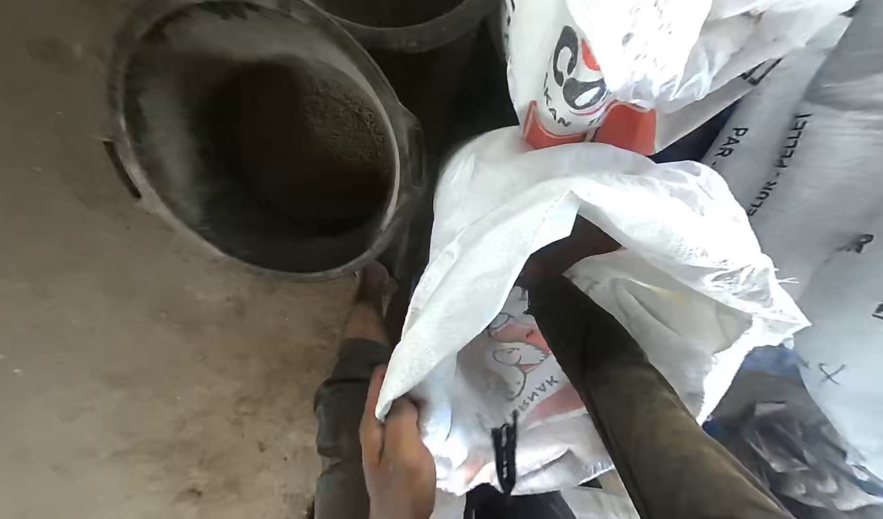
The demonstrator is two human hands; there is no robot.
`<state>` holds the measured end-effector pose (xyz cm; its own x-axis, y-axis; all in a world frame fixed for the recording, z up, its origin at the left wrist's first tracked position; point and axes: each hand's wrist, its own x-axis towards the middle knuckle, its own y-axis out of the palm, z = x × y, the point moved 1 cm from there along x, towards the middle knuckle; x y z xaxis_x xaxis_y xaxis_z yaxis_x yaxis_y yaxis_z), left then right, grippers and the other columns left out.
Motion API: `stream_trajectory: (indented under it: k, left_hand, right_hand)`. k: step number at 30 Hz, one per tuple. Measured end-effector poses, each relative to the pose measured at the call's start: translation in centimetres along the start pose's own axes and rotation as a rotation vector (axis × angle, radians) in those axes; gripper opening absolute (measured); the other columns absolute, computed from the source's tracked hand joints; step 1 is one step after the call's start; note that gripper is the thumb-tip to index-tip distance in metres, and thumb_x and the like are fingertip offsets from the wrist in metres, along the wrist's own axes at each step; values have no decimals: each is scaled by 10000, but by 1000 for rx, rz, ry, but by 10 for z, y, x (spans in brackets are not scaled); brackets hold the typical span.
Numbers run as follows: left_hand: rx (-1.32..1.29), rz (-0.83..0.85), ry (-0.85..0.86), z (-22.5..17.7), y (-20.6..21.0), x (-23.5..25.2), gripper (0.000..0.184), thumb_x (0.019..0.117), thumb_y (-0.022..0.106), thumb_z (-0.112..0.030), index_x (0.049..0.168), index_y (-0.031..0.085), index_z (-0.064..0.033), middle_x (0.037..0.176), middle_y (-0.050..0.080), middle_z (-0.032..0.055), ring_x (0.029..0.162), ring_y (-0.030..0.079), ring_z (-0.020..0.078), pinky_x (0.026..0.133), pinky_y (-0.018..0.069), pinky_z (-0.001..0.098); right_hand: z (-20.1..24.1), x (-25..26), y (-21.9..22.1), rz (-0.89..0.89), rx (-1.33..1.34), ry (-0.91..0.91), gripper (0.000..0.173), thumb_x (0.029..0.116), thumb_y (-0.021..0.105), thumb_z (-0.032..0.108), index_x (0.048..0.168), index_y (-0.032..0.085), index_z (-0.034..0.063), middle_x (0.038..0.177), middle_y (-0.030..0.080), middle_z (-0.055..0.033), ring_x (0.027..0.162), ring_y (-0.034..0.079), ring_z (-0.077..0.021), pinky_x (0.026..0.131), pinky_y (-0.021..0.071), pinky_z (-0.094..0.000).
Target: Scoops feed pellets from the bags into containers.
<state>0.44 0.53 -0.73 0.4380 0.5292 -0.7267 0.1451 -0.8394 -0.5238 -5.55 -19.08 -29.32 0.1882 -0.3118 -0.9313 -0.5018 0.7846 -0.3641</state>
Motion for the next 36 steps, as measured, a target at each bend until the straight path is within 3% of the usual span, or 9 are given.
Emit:
stream_trajectory:
  k: [3,9,17,21,24,26,29,32,36]
  left_hand:
    - [-115,123,103,21,-1,-1,317,897,361,86,1091,587,-20,810,655,-186,762,632,-120,720,550,108]
    - [-133,125,83,26,-1,1,354,898,339,61,1171,552,-10,849,661,-149,783,651,-85,730,569,135]
    - [-214,252,75,24,-10,7,366,855,418,0,1205,526,-18,925,658,-94,823,653,-62,738,571,157]
    - [-376,492,175,48,-36,26,640,1002,490,-481,1411,367,-5,1150,640,-41,1042,637,41,889,561,258]
    - [-132,267,76,70,-70,46,605,1056,312,-409,1442,418,44,1232,618,136,1119,620,211,910,541,406]
    - [258,100,34,92,-100,61,531,1025,536,-320,1402,517,53,1415,514,279,1331,486,404,1066,426,576]
    - [660,138,-233,136,-127,77,954,820,784,-585,1559,400,-119,1603,292,302,1429,332,550,1084,349,717]
    - [746,240,-407,153,-122,85,1113,767,818,-612,1629,229,-228,1576,350,285,1254,554,509,955,502,663]
    - [795,172,-427,140,-110,91,930,782,831,-516,1548,411,-199,1556,387,271,1213,574,495,947,491,644]
  right_hand:
    - [35,-31,-42,79,-23,-206,412,1013,624,228,1309,618,-58,1305,637,-249,1227,605,-334,1074,450,-457]
    - [41,-41,-56,173,106,-418,421,946,723,251,1257,654,-24,1220,678,-184,1142,639,-228,1026,490,-395]
    - [68,-80,-91,79,-27,-582,462,978,684,351,1230,679,-36,1206,682,-248,1176,638,-352,1055,465,-539]
    - [65,-159,-141,-32,86,-394,446,1045,577,357,1207,690,-43,1170,694,-239,1135,648,-320,1027,470,-555]
    - [71,-224,-175,-209,158,-445,458,1057,477,405,983,687,5,864,664,-64,828,646,-115,784,543,-393]
    - [86,-258,-193,-267,227,-650,428,1057,418,404,895,677,105,754,637,113,722,630,56,694,572,-210]
    - [128,-313,-205,-327,278,-1009,363,1086,427,466,1090,663,191,945,680,269,892,628,170,824,556,-100]
    - [180,-350,-193,-448,77,-1379,532,1109,378,436,1454,423,33,1397,575,85,1227,522,116,1070,447,-150]
    - [246,-373,-141,-804,-109,-1566,525,1050,506,204,1463,221,52,1114,565,-85,930,573,2,897,478,-197]
